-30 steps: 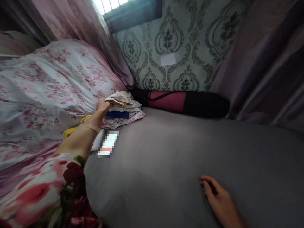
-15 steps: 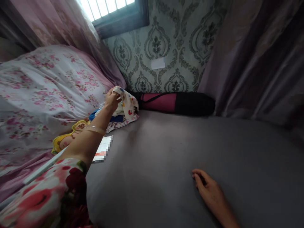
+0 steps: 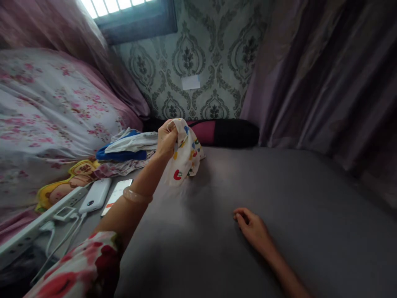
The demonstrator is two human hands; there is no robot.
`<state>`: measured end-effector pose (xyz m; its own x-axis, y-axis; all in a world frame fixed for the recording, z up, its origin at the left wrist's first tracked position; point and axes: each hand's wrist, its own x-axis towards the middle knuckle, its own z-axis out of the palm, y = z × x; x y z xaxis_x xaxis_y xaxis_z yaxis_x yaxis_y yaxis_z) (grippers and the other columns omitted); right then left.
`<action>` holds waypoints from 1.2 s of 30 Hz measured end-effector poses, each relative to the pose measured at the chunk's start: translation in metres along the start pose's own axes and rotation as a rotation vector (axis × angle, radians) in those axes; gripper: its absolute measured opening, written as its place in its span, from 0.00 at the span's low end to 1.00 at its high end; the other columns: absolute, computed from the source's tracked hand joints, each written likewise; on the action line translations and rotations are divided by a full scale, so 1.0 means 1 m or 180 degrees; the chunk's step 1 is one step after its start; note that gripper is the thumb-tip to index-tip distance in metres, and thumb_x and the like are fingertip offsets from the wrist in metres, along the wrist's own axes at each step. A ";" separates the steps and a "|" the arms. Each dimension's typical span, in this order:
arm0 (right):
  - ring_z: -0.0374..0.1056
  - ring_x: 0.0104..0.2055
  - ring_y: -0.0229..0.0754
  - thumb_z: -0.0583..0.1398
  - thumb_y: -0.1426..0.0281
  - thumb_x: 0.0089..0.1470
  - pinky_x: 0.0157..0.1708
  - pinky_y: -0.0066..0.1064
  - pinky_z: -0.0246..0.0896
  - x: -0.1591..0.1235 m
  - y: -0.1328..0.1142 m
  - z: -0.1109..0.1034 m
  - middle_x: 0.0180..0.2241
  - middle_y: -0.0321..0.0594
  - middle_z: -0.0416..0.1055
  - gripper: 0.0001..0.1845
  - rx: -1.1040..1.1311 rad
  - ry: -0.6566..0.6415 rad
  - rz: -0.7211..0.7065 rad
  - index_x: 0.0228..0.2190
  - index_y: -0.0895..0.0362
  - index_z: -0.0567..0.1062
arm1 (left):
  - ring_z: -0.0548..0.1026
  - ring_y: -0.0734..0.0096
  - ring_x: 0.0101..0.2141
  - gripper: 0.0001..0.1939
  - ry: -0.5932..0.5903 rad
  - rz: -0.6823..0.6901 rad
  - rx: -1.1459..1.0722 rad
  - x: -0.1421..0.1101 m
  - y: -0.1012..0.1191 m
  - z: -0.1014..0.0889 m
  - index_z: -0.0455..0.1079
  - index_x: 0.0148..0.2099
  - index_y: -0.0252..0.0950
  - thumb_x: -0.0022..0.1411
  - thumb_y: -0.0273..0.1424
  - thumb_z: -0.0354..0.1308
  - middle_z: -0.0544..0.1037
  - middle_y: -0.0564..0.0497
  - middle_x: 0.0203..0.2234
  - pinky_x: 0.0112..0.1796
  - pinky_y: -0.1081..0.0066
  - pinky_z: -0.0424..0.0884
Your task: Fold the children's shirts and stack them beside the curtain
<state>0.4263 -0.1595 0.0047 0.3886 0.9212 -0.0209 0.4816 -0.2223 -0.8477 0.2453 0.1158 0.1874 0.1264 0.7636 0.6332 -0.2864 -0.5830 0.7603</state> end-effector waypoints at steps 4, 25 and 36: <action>0.72 0.34 0.43 0.56 0.58 0.55 0.35 0.36 0.69 0.003 -0.035 0.002 0.37 0.42 0.74 0.15 0.0114 0.0362 -0.0338 0.40 0.54 0.71 | 0.70 0.72 0.29 0.09 -0.0038 0.0290 0.0352 -0.031 0.012 0.030 0.71 0.33 0.37 0.57 0.38 0.62 0.72 0.53 0.25 0.31 0.72 0.65; 0.69 0.44 0.47 0.49 0.67 0.62 0.46 0.41 0.64 0.079 -0.132 -0.009 0.40 0.47 0.73 0.14 -0.0015 0.2059 -0.1712 0.39 0.57 0.73 | 0.71 0.65 0.39 0.16 0.0642 0.0543 0.1559 -0.059 0.033 -0.007 0.71 0.39 0.39 0.50 0.19 0.49 0.73 0.51 0.34 0.43 0.66 0.66; 0.69 0.24 0.39 0.62 0.54 0.53 0.18 0.27 0.61 -0.016 -0.174 -0.125 0.28 0.37 0.75 0.15 0.0265 0.1316 -0.0788 0.37 0.50 0.78 | 0.69 0.76 0.25 0.13 -0.1920 -0.1184 0.0699 -0.066 0.084 -0.031 0.71 0.41 0.35 0.52 0.31 0.59 0.73 0.54 0.26 0.25 0.77 0.64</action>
<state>0.4340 -0.1756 0.2186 0.5577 0.7355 0.3846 0.5411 0.0292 -0.8404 0.1831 0.0257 0.2050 0.6959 0.6733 0.2498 0.0656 -0.4060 0.9115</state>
